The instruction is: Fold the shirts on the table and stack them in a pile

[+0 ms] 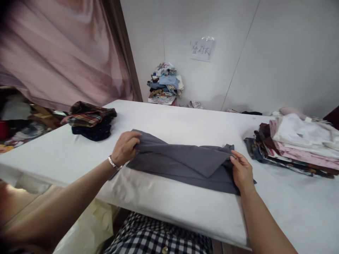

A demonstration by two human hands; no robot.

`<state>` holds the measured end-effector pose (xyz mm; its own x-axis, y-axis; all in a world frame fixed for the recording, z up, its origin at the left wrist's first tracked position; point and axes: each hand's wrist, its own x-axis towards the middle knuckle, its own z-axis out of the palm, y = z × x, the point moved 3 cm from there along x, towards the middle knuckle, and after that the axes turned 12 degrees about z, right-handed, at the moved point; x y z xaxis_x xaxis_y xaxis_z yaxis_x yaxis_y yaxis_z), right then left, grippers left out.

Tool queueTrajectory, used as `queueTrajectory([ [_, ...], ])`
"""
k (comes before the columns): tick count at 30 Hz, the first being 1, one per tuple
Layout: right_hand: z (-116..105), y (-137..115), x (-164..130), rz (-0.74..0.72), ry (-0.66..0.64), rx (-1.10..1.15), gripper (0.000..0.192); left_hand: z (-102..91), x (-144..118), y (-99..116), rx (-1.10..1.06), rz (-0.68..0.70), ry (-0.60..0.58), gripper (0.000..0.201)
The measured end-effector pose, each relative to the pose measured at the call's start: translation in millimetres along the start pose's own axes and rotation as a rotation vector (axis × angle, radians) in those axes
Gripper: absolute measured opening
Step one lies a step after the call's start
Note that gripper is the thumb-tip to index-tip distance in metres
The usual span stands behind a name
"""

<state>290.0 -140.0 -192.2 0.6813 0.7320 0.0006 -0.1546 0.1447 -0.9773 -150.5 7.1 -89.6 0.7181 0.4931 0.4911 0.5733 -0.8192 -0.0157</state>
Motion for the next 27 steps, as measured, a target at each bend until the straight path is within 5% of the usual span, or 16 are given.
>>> queueTrajectory([
  [5, 1, 3, 1, 0.039, -0.040, 0.023, 0.035, 35.1, -30, -1, -0.148, 0.069, -0.328, 0.028],
  [10, 2, 4, 2, 0.047, -0.063, 0.032, 0.033, 38.3, -33, -11, -0.427, -0.195, -0.210, 0.024],
  [13, 2, 8, 6, 0.036, -0.064, 0.004, 0.033, 38.3, -25, -16, -0.377, -0.345, -0.145, 0.034],
  [18, 3, 12, 7, -0.023, 0.034, -0.257, 0.032, 53.1, -16, -26, -0.065, -0.485, -0.329, 0.060],
  [23, 18, -14, -15, -0.522, 0.099, -0.627, 0.025, 67.1, -8, -41, -0.069, -0.594, -0.477, 0.066],
  [27, 44, -19, -40, -0.752, -0.249, -0.887, 0.029, 66.5, 3, -43, -0.171, -0.617, -0.548, 0.037],
])
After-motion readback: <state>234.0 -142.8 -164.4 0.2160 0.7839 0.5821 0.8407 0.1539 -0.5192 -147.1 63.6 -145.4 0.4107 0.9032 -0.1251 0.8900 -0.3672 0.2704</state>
